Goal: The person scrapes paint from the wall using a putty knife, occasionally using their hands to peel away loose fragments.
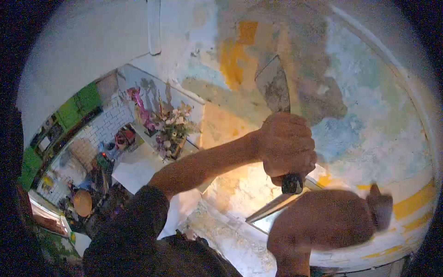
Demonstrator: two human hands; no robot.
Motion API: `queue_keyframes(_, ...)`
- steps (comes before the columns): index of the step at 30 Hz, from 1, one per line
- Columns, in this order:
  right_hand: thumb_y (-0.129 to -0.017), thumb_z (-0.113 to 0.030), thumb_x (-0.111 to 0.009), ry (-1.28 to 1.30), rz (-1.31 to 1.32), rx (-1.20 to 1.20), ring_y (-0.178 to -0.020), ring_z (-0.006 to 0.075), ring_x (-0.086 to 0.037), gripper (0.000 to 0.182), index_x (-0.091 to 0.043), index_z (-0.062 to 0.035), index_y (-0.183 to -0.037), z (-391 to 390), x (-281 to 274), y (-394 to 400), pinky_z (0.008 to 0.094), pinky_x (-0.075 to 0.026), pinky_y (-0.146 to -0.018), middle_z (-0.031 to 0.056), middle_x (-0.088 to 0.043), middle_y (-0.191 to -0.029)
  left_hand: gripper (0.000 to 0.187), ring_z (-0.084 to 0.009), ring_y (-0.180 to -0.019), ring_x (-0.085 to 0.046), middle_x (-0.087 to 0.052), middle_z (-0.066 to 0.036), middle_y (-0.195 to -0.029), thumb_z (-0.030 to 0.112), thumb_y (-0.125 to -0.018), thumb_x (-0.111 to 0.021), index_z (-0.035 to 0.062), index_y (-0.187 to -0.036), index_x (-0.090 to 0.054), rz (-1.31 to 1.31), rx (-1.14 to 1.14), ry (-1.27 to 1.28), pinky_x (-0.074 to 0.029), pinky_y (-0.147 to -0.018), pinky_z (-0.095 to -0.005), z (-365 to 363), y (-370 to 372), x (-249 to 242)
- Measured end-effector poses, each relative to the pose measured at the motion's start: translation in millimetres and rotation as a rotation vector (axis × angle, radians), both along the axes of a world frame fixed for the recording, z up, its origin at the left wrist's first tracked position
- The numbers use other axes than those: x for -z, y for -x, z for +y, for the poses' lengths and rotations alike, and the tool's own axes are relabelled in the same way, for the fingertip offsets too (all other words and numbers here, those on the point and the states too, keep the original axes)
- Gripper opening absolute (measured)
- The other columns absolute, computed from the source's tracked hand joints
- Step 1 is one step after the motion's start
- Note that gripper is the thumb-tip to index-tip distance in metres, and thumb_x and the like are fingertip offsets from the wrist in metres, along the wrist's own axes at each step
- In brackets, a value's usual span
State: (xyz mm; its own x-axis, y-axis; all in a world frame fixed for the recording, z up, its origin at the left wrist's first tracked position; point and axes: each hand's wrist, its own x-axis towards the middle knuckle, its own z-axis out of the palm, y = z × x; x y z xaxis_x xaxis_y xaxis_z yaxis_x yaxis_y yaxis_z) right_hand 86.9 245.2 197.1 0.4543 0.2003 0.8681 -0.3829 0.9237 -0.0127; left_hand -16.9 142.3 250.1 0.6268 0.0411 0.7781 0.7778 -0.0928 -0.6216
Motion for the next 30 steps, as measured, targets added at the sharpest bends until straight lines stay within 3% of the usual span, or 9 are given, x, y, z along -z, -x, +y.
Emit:
queue_keyframes(2, -0.078, -0.021, -0.047, -0.045, 0.137, -0.021, -0.046, 0.0113, -0.034, 0.012, -0.046, -0.0199, -0.066, 1, -11, 2, 0.0261, -0.029, -0.041, -0.0039, -0.043, -0.059, 0.034, -0.0194, -0.052, -0.051, -0.043, 0.002, -0.055, 0.038, -0.036, -0.056, 0.0150, -0.057, -0.044, -0.082, -0.074, 0.034, -0.040, -0.046, -0.0339, 3, -2, 6)
queue_keyframes(5, -0.077, -0.020, -0.049, -0.130, 0.290, -0.053, -0.044, 0.0106, -0.031, 0.014, -0.044, -0.0207, -0.063, -16, -42, 30, 0.0260, -0.027, -0.040, -0.0048, -0.040, -0.056, 0.034, -0.0196, -0.052, -0.052, -0.043, 0.002, -0.054, 0.038, -0.035, -0.055, 0.0153, -0.058, -0.044, -0.081, -0.085, 0.089, -0.041, -0.047, -0.0336, -1, 4, 7)
queue_keyframes(6, -0.076, -0.019, -0.049, -0.159, 0.358, -0.071, -0.043, 0.0103, -0.030, 0.015, -0.044, -0.0209, -0.062, -16, -45, 28, 0.0260, -0.027, -0.040, -0.0051, -0.039, -0.055, 0.034, -0.0196, -0.052, -0.052, -0.043, 0.002, -0.054, 0.038, -0.035, -0.055, 0.0153, -0.058, -0.044, -0.076, -0.088, 0.087, -0.041, -0.047, -0.0336, 2, 4, 6)
queue_keyframes(8, -0.076, -0.018, -0.050, -0.217, 0.486, -0.113, -0.041, 0.0098, -0.028, 0.017, -0.042, -0.0214, -0.061, -28, -55, 32, 0.0259, -0.026, -0.039, -0.0057, -0.037, -0.053, 0.023, -0.0177, -0.044, -0.043, -0.037, 0.001, -0.054, 0.032, -0.058, -0.059, 0.0136, -0.059, -0.045, -0.044, 0.045, -0.112, -0.035, -0.042, -0.0316, 8, 1, 3)
queue_keyframes(17, -0.072, -0.015, -0.056, -0.488, 1.060, -0.300, -0.034, 0.0074, -0.019, 0.028, -0.037, -0.0236, -0.053, -62, -97, 28, 0.0257, -0.021, -0.036, -0.0084, -0.028, -0.043, 0.022, -0.0180, -0.044, -0.044, -0.039, 0.000, -0.054, 0.026, -0.054, -0.062, 0.0121, -0.061, -0.046, -0.080, -0.102, 0.206, -0.035, -0.042, -0.0328, 2, 18, 10)
queue_keyframes(20, -0.072, -0.015, -0.056, -0.498, 1.086, -0.291, -0.034, 0.0073, -0.019, 0.028, -0.037, -0.0238, -0.053, -68, -106, 37, 0.0257, -0.021, -0.036, -0.0086, -0.028, -0.043, 0.024, -0.0179, -0.045, -0.044, -0.040, 0.001, -0.055, 0.029, -0.050, -0.062, 0.0140, -0.059, -0.045, -0.067, 0.035, 0.015, -0.036, -0.042, -0.0329, 2, 12, 1)
queue_keyframes(25, -0.073, -0.016, -0.056, -0.505, 1.050, -0.306, -0.035, 0.0070, -0.019, 0.029, -0.036, -0.0244, -0.053, -62, -95, 34, 0.0255, -0.020, -0.035, -0.0089, -0.027, -0.043, 0.024, -0.0166, -0.051, -0.050, -0.045, 0.001, -0.058, 0.029, -0.049, -0.061, 0.0136, -0.060, -0.047, -0.084, -0.112, 0.121, -0.040, -0.045, -0.0320, -1, 2, 5)
queue_keyframes(27, -0.073, -0.016, -0.056, -0.517, 1.058, -0.308, -0.035, 0.0068, -0.019, 0.030, -0.036, -0.0247, -0.053, -58, -92, 30, 0.0255, -0.020, -0.035, -0.0090, -0.027, -0.043, 0.022, -0.0167, -0.049, -0.048, -0.042, 0.001, -0.057, 0.029, -0.050, -0.059, 0.0131, -0.062, -0.049, -0.035, -0.033, -0.106, -0.038, -0.044, -0.0314, 8, 5, 6)
queue_keyframes(30, -0.073, -0.016, -0.056, -0.539, 1.032, -0.292, -0.035, 0.0066, -0.019, 0.030, -0.036, -0.0251, -0.053, -49, -96, 36, 0.0254, -0.019, -0.035, -0.0092, -0.027, -0.043, 0.025, -0.0213, -0.056, -0.056, -0.052, 0.001, -0.059, 0.035, -0.045, -0.062, 0.0165, -0.056, -0.050, -0.160, -0.073, 0.077, -0.045, -0.051, -0.0334, 7, -1, 8)
